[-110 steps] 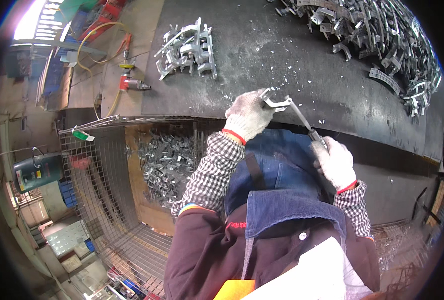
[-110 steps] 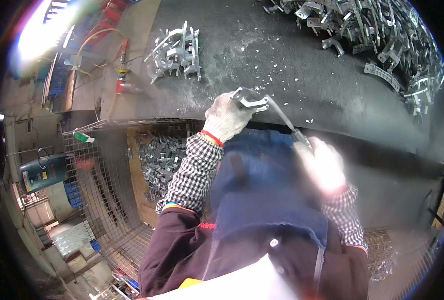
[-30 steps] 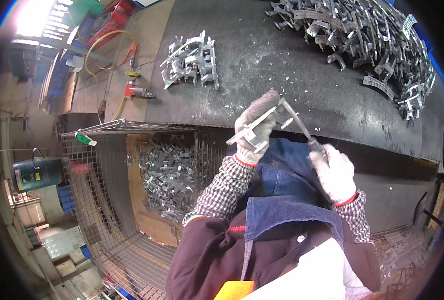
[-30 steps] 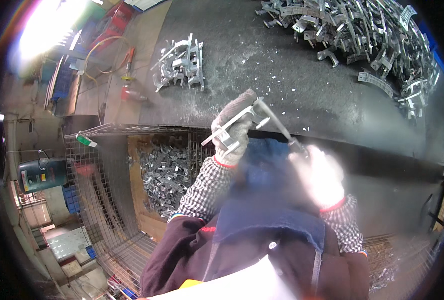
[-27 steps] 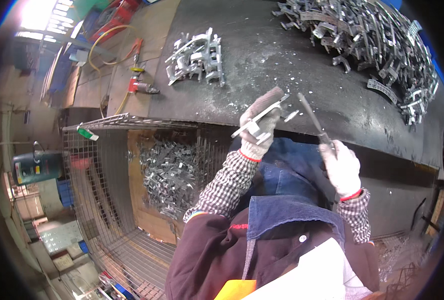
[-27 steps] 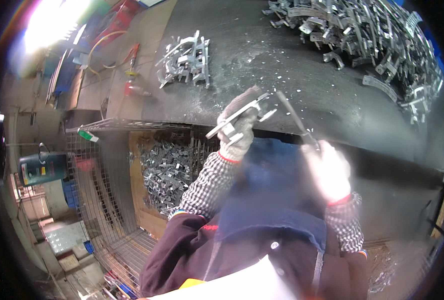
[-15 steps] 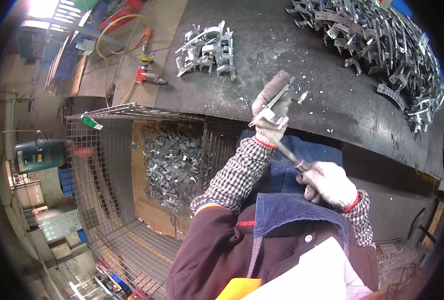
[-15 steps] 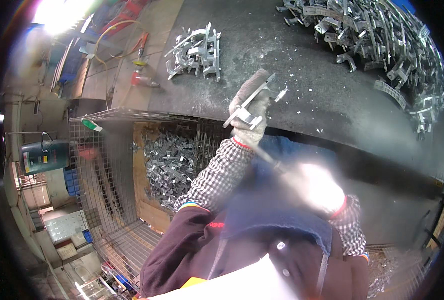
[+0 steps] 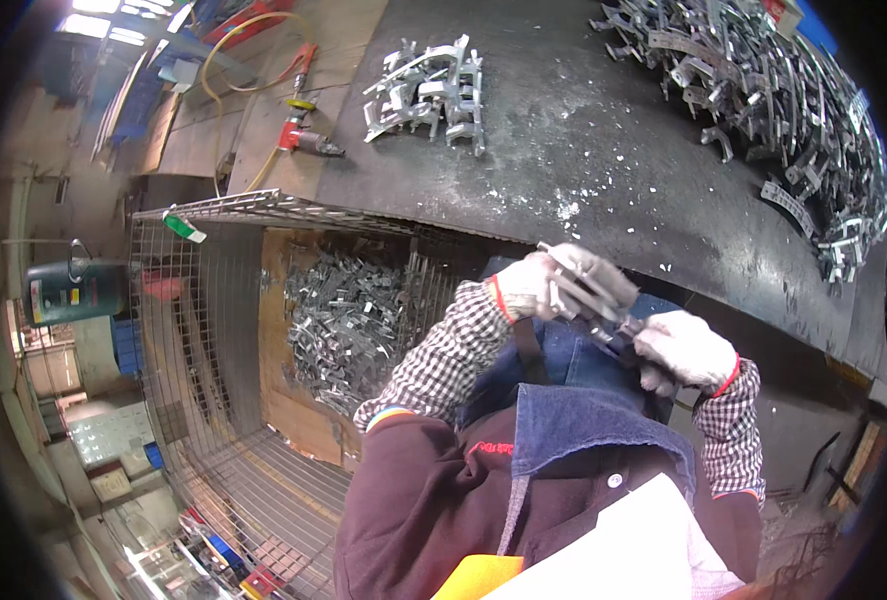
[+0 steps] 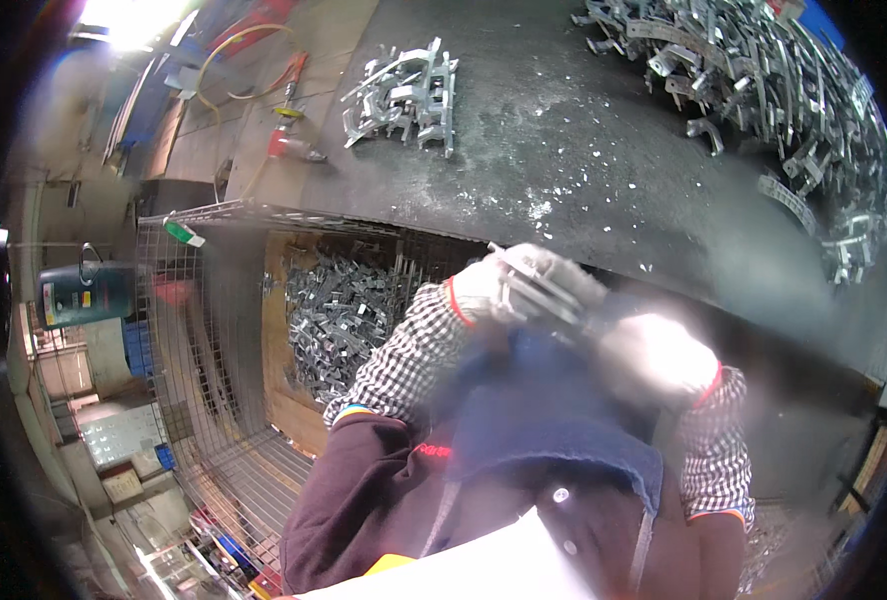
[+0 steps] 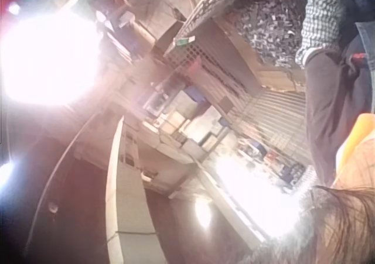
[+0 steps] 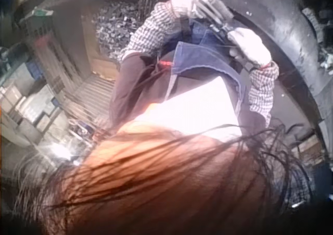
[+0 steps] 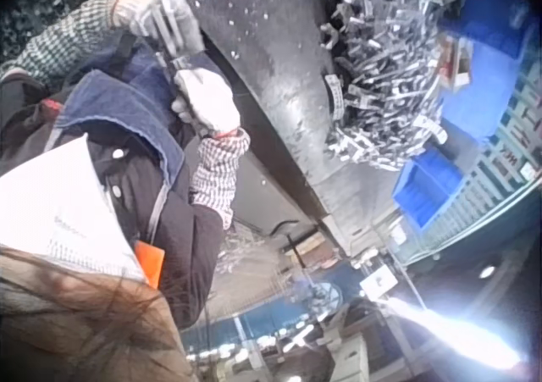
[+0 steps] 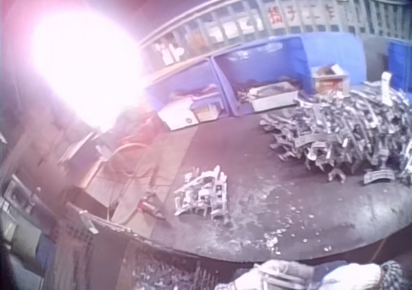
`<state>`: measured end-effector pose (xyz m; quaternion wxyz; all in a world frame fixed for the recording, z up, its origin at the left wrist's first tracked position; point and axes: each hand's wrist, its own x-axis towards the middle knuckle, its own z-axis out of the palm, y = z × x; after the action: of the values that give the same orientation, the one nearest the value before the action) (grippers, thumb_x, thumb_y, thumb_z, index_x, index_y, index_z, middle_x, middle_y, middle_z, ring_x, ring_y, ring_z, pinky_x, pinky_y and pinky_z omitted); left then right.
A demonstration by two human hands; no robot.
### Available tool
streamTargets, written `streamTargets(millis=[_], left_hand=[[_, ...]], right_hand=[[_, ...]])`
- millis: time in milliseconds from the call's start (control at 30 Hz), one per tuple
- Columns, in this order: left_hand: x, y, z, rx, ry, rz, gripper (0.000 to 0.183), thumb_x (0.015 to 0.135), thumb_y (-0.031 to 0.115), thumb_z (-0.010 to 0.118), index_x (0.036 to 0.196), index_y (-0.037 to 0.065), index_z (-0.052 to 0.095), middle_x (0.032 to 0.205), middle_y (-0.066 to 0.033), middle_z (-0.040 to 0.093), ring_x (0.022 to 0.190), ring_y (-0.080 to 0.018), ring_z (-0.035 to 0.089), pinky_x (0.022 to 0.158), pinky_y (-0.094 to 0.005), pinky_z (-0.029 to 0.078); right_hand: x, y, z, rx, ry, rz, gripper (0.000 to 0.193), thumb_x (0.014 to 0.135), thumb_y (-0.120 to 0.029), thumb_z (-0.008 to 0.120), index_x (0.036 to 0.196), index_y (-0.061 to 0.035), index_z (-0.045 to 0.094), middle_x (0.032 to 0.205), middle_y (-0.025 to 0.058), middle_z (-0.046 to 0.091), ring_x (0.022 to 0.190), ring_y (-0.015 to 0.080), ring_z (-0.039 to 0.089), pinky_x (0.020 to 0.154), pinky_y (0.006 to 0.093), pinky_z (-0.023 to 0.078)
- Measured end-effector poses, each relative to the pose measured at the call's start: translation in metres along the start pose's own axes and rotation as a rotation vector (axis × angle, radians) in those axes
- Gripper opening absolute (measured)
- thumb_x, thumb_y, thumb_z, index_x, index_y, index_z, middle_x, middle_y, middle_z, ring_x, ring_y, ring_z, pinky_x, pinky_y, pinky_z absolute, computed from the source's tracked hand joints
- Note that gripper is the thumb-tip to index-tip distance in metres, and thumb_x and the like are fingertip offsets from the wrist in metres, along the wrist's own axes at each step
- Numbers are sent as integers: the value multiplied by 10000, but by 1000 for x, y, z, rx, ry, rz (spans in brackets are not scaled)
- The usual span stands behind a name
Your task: Deburr and measure metal components at a workbench using a scraper and calipers.
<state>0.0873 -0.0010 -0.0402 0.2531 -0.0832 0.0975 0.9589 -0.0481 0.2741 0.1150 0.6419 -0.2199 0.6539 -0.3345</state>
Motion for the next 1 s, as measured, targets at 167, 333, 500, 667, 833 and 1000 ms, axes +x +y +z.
streamTargets(millis=[167,333,500,667,833,1000], left_hand=[[-145,30,94,1778,1158,-593,455,855,253,827,1287,165,717,1207,-111,757,1100,-293,731,998,-390,577],[-214,45,68,1790,1542,-1214,432,944,378,750,1300,132,741,1306,-166,733,1209,-324,710,988,-474,578],[-101,85,101,2297,1590,671,354,871,328,786,1137,112,695,978,-143,773,875,-339,756,755,-432,612],[-15,176,123,2395,1927,699,438,958,411,683,1295,133,652,1059,-202,726,1027,-327,741,802,-473,603],[-25,225,128,2019,1832,150,464,920,322,688,1341,128,707,1369,-176,690,1253,-343,679,1023,-496,558],[-40,214,155,1871,1932,263,341,896,378,761,1136,141,810,1253,-165,735,1148,-304,728,978,-403,579]], right_hand=[[3,10,13,-87,69,32,293,1024,-259,597,1019,0,735,707,76,707,539,127,640,504,274,511],[7,20,9,-113,240,-52,339,1046,-288,561,1003,6,724,672,77,693,512,140,634,472,279,503],[20,24,8,-169,279,-75,386,1070,-345,563,996,1,716,665,74,690,513,143,638,479,286,511],[12,22,19,-3,337,38,348,1061,-319,578,985,-2,701,668,76,693,521,136,636,487,280,506],[2,34,19,199,380,101,377,1085,-353,582,1009,6,667,654,76,635,519,147,599,487,282,490],[3,47,11,257,373,100,380,1094,-336,554,1021,23,654,645,94,628,515,164,600,488,292,495]])
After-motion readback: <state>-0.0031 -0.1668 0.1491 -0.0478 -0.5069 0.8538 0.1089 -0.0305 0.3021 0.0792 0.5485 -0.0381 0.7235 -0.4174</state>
